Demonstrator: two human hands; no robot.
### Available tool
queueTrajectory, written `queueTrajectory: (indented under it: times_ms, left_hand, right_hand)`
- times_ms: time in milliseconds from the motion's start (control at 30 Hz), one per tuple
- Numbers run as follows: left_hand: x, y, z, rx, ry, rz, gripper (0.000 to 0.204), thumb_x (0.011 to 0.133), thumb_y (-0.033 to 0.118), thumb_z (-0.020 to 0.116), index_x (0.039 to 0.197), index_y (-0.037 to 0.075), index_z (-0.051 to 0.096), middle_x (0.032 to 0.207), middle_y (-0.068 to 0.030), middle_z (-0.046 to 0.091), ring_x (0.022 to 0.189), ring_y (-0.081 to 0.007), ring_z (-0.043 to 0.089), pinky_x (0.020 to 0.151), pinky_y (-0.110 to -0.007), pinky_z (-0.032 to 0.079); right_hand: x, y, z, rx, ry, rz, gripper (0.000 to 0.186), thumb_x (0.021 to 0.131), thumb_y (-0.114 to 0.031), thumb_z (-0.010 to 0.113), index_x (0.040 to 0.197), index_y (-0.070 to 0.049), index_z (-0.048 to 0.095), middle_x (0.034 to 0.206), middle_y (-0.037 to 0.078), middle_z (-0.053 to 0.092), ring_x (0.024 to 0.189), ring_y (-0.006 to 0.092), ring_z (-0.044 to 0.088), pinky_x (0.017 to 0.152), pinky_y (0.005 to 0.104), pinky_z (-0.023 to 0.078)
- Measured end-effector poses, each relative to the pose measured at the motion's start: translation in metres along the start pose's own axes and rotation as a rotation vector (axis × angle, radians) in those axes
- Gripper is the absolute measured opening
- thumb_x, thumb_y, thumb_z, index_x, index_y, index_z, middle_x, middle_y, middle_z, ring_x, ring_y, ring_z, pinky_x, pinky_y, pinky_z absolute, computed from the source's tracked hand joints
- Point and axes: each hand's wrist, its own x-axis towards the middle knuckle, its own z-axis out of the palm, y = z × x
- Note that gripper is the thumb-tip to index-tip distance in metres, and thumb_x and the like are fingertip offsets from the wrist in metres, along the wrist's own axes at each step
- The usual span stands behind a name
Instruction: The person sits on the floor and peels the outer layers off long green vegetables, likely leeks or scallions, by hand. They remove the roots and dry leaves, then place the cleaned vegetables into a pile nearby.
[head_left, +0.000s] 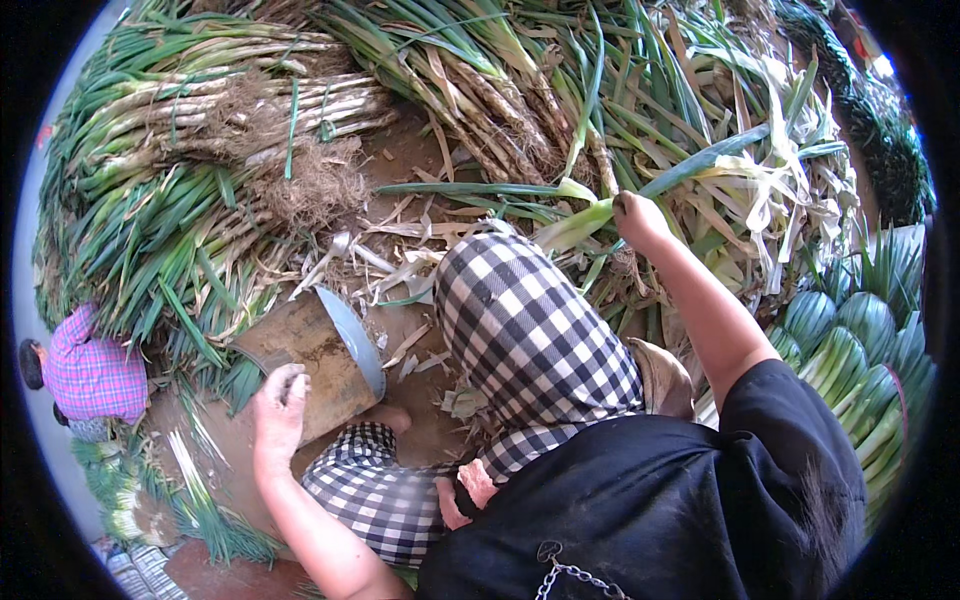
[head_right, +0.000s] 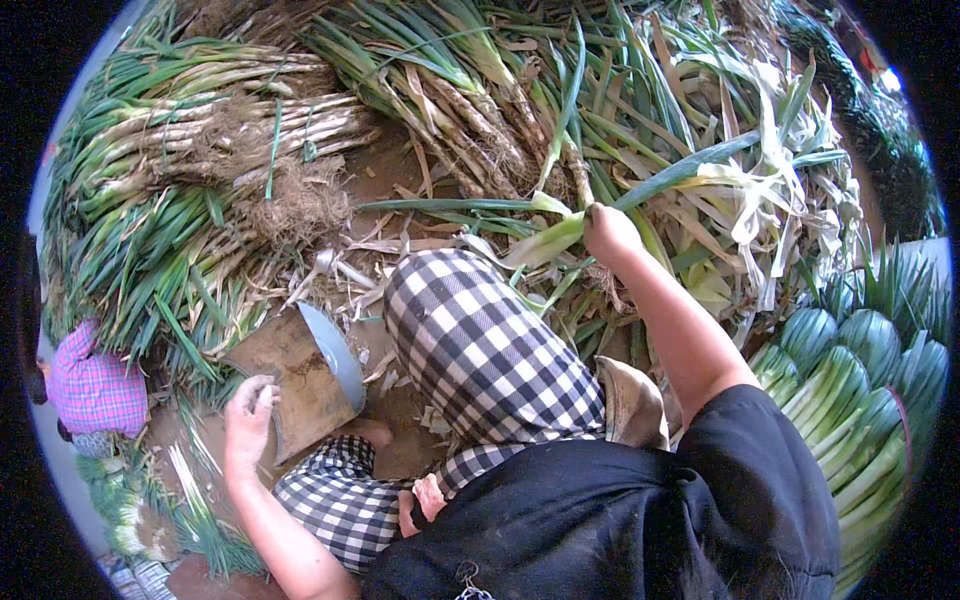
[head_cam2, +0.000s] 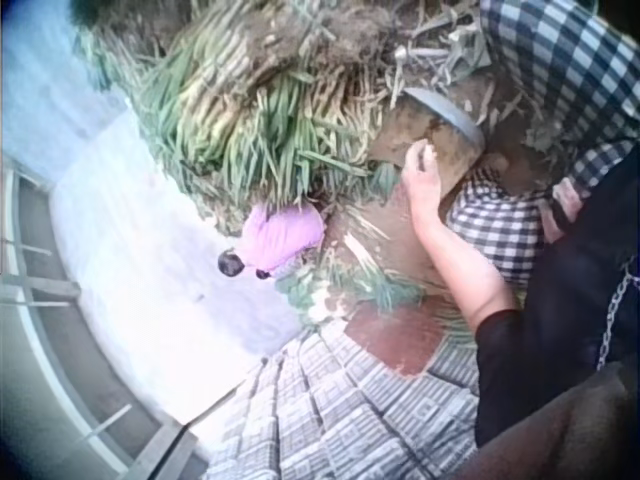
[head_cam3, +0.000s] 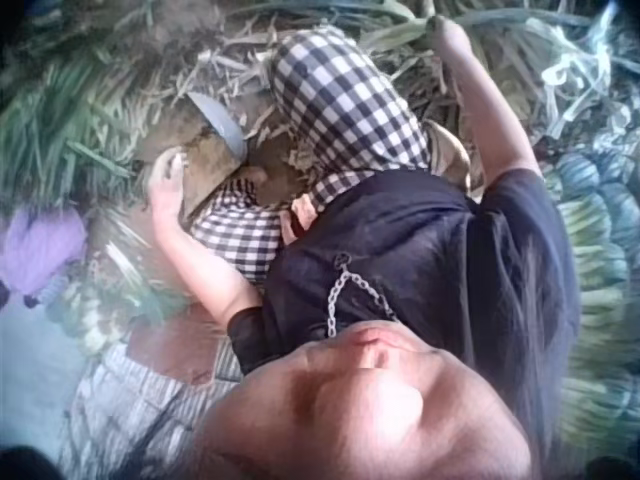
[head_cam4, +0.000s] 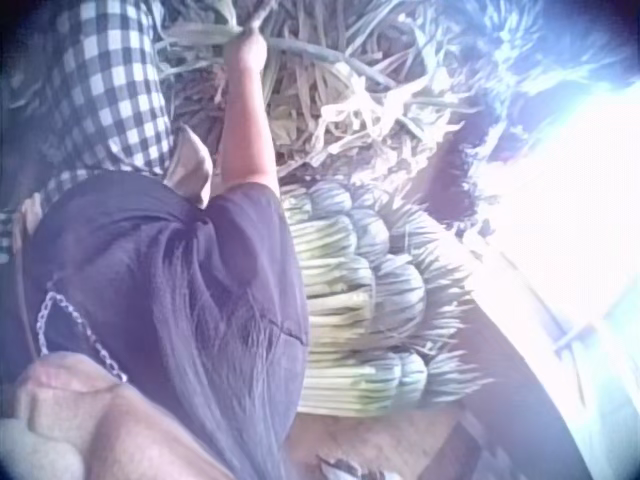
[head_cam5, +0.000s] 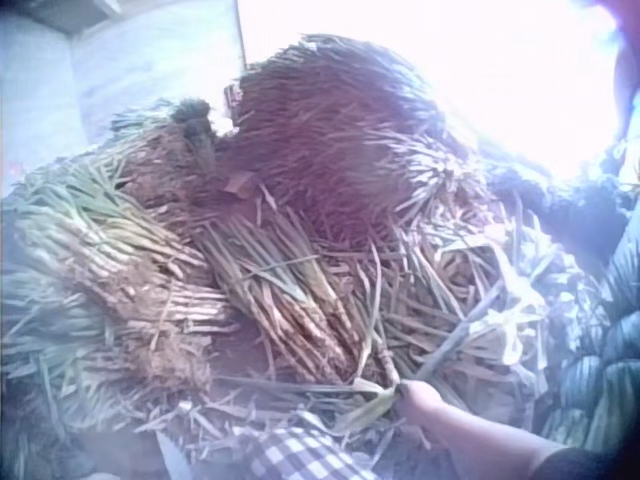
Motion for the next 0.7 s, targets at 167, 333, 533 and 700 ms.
queueTrajectory:
  times_ms: [167, 333, 533, 700]
  left_hand:
    - [0.022, -0.007, 0.022, 0.246, -0.058, -0.051, 0.02, 0.08, 0.013, 0.05, 0.094, 0.0, 0.053, 0.08, -0.0088, 0.058, 0.071, -0.0134, 0.052, 0.067, -0.026, 0.042]
    - [0.033, -0.014, 0.024, 0.188, -0.086, -0.105, 0.022, 0.079, 0.015, 0.051, 0.095, 0.001, 0.053, 0.082, -0.0108, 0.058, 0.072, -0.0157, 0.054, 0.067, -0.027, 0.043]
    - [0.038, -0.015, 0.026, 0.25, -0.121, -0.102, 0.022, 0.078, 0.016, 0.052, 0.095, 0.002, 0.054, 0.082, -0.0117, 0.059, 0.072, -0.017, 0.054, 0.067, -0.028, 0.043]
    - [0.036, -0.01, 0.029, 0.338, -0.142, -0.099, 0.022, 0.078, 0.016, 0.053, 0.094, 0.002, 0.054, 0.084, -0.0128, 0.059, 0.073, -0.0198, 0.056, 0.068, -0.029, 0.043]
  right_hand:
    - [0.021, -0.004, -0.001, -0.094, -0.008, 0.084, 0.027, 0.073, -0.025, 0.054, 0.085, -0.001, 0.052, 0.083, 0.017, 0.057, 0.079, 0.0332, 0.054, 0.07, 0.0399, 0.043]
    - [0.002, -0.032, 0.023, -0.356, -0.079, -0.291, 0.022, 0.071, -0.012, 0.05, 0.092, -0.006, 0.051, 0.094, 0.01, 0.05, 0.092, 0.0247, 0.048, 0.081, 0.0345, 0.038]
    - [-0.032, -0.03, 0.068, -0.383, -0.298, -0.201, 0.039, 0.072, -0.016, 0.049, 0.108, -0.002, 0.042, 0.108, 0.016, 0.045, 0.101, 0.0251, 0.046, 0.086, 0.0363, 0.034]
    - [-0.054, -0.013, 0.063, -0.66, -0.752, -0.365, 0.022, 0.073, -0.019, 0.051, 0.091, -0.008, 0.058, 0.091, 0.01, 0.059, 0.086, 0.0194, 0.056, 0.073, 0.0341, 0.042]
